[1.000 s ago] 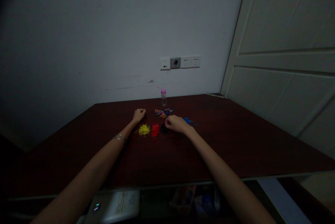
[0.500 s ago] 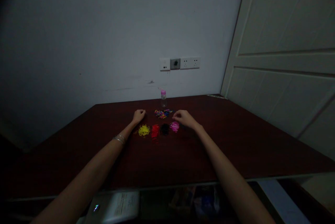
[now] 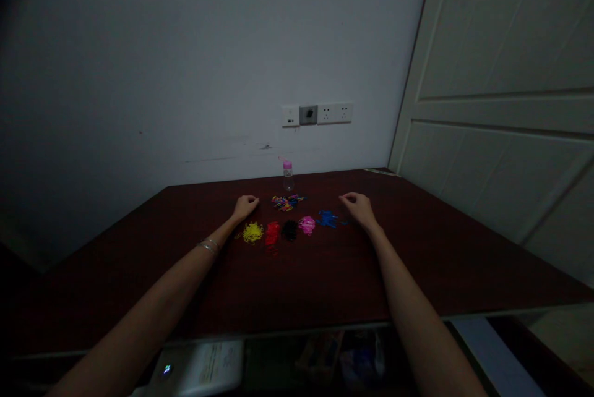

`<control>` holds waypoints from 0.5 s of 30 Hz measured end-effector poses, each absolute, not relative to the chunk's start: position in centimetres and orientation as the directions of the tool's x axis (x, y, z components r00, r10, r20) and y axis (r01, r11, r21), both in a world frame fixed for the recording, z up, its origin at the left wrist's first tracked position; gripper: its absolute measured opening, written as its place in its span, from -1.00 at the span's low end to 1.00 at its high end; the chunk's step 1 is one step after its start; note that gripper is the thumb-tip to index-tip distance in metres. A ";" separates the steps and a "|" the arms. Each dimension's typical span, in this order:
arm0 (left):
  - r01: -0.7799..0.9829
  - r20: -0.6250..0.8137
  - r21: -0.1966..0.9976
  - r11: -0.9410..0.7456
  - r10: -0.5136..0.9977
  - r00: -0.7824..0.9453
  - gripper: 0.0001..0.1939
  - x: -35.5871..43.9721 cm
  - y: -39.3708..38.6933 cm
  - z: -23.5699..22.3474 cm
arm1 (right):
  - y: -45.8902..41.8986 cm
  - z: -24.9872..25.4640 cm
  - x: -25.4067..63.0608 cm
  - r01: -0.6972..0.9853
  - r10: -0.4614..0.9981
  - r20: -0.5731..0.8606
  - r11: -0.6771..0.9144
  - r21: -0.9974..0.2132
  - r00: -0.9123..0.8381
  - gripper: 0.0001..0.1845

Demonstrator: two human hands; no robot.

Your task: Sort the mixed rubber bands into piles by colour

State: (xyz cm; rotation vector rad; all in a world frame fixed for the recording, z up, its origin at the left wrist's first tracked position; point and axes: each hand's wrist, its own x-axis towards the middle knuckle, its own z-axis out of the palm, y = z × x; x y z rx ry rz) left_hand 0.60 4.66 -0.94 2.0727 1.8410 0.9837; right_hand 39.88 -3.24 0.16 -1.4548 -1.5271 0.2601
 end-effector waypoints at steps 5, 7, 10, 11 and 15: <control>0.760 0.262 0.631 -0.158 0.965 -0.016 -0.77 0.9 5.1 -0.7 | -3.4 0.1 39.5 0.694 0.867 0.481 0.268 -0.668 0.128 -0.67; 0.742 0.228 0.653 -0.149 0.974 -0.005 -0.79 1.3 5.2 -0.4 | -3.5 0.1 39.2 0.718 0.866 0.489 0.278 -0.638 0.099 -0.67; 0.704 0.187 0.690 -0.172 0.981 0.057 -0.82 2.0 5.2 0.1 | -3.7 0.3 38.8 0.751 0.866 0.496 0.288 -0.594 0.061 -0.67; 0.692 0.173 0.700 -0.177 0.982 0.076 -0.83 2.2 5.1 0.2 | -3.8 0.4 38.7 0.761 0.866 0.498 0.291 -0.580 0.048 -0.67; 0.661 0.116 0.734 -0.155 0.988 0.102 -0.87 3.0 4.9 0.5 | -4.3 0.8 38.2 0.792 0.872 0.490 0.294 -0.535 0.007 -0.67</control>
